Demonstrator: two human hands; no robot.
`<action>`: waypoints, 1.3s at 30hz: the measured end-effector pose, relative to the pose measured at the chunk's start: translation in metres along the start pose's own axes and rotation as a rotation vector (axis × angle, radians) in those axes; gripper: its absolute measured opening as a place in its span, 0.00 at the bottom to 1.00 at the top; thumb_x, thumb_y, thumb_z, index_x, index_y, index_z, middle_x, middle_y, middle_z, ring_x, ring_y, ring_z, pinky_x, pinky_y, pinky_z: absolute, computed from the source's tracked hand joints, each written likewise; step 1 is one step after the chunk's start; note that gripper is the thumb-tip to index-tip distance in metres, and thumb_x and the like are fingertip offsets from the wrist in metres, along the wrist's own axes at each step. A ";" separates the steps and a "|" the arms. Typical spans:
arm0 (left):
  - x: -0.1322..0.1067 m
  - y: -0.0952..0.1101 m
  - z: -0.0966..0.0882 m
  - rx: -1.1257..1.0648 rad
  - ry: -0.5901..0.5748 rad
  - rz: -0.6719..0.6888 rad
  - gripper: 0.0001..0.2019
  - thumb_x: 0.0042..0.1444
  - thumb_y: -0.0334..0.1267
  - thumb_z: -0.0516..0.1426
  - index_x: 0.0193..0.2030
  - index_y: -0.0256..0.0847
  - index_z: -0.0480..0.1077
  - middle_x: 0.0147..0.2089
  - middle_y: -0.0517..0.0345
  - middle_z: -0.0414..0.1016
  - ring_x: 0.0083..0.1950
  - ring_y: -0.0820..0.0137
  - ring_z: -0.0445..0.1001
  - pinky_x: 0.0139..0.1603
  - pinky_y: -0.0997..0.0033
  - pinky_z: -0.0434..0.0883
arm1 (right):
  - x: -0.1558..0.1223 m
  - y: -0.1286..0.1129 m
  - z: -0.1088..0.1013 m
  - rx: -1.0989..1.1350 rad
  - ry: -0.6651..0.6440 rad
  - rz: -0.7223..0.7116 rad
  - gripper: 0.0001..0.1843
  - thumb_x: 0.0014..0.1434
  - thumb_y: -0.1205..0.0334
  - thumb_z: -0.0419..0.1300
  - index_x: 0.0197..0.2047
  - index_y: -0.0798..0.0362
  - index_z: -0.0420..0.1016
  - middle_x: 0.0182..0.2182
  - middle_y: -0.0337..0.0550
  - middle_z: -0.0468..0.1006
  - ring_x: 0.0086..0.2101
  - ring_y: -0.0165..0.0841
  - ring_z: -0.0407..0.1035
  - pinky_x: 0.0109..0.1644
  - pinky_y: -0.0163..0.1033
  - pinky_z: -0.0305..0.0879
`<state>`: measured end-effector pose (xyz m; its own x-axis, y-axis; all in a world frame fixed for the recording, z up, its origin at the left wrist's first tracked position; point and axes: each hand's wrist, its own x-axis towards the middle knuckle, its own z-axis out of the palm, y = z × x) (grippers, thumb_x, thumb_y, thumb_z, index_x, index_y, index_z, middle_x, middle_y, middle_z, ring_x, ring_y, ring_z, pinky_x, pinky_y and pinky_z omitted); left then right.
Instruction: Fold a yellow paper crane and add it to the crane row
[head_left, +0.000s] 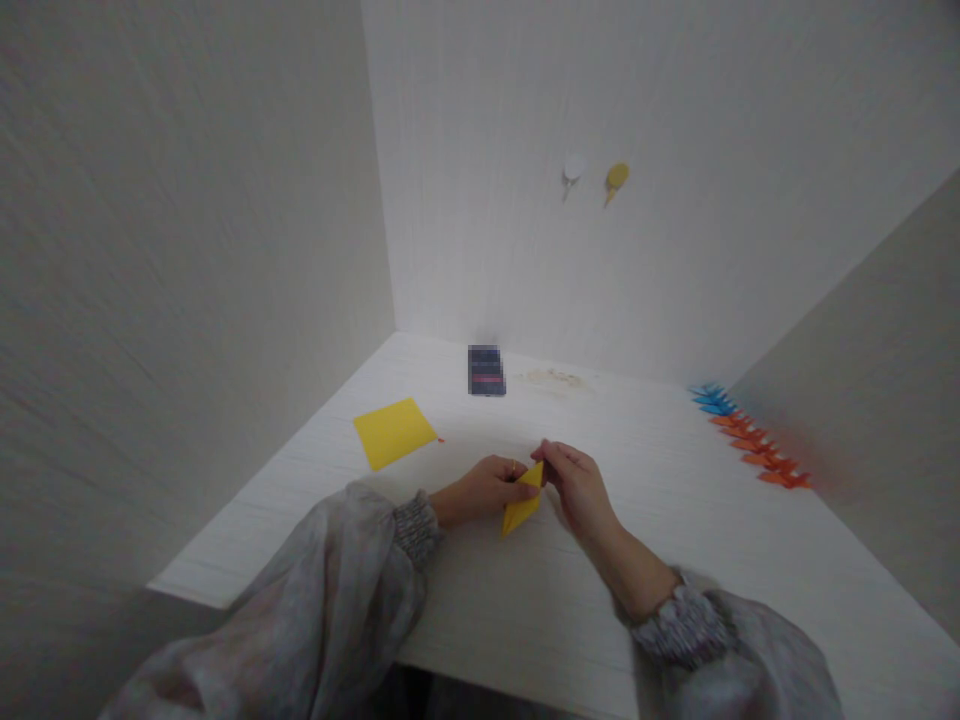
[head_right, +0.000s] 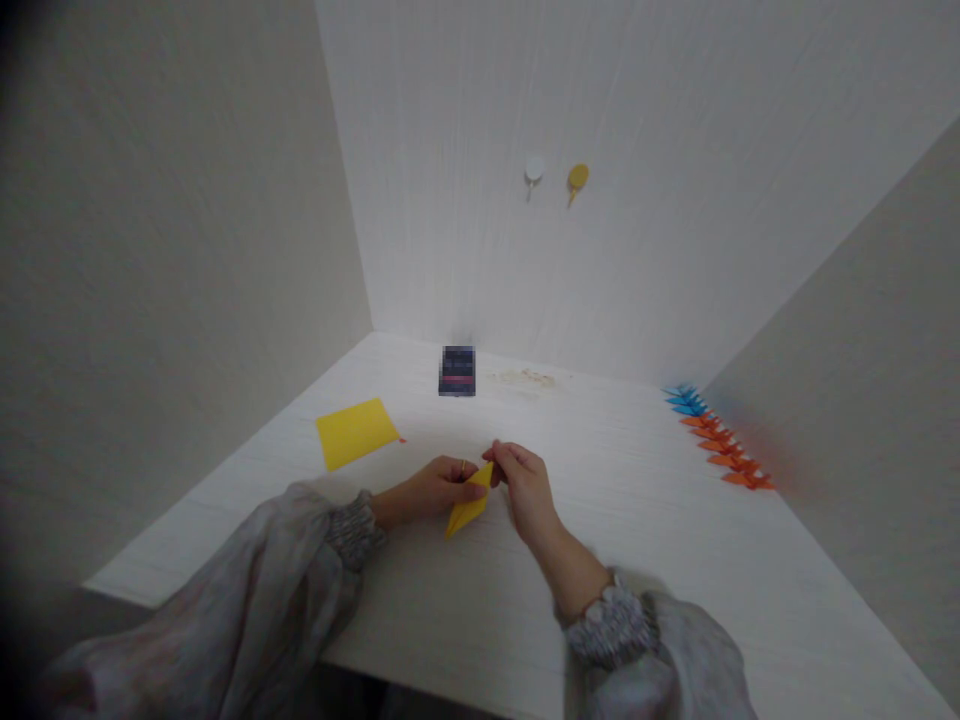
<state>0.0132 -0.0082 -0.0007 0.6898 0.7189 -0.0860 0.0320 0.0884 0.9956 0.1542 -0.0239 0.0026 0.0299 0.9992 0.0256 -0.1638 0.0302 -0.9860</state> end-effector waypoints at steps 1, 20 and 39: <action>0.000 0.000 0.000 -0.004 -0.002 -0.005 0.16 0.40 0.46 0.58 0.21 0.33 0.62 0.19 0.67 0.57 0.21 0.81 0.53 0.23 0.78 0.50 | 0.000 -0.001 0.000 0.017 -0.004 -0.011 0.12 0.50 0.55 0.56 0.23 0.54 0.72 0.17 0.36 0.66 0.19 0.25 0.58 0.24 0.32 0.53; -0.011 0.017 0.000 -0.205 -0.129 -0.051 0.10 0.42 0.39 0.59 0.26 0.33 0.67 0.22 0.64 0.63 0.23 0.80 0.58 0.26 0.78 0.54 | -0.001 -0.003 -0.010 0.249 -0.350 0.099 0.06 0.44 0.61 0.63 0.25 0.54 0.73 0.23 0.37 0.68 0.24 0.26 0.62 0.27 0.32 0.58; -0.007 0.015 0.001 -0.266 -0.051 -0.118 0.12 0.36 0.40 0.61 0.24 0.32 0.67 0.21 0.64 0.64 0.23 0.80 0.59 0.25 0.77 0.53 | 0.001 -0.001 -0.010 0.193 -0.282 0.132 0.05 0.43 0.63 0.63 0.25 0.54 0.72 0.22 0.37 0.70 0.24 0.26 0.64 0.28 0.33 0.58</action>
<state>0.0098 -0.0124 0.0150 0.7286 0.6576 -0.1917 -0.0723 0.3521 0.9332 0.1642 -0.0229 0.0021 -0.2725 0.9617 -0.0285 -0.3322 -0.1218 -0.9353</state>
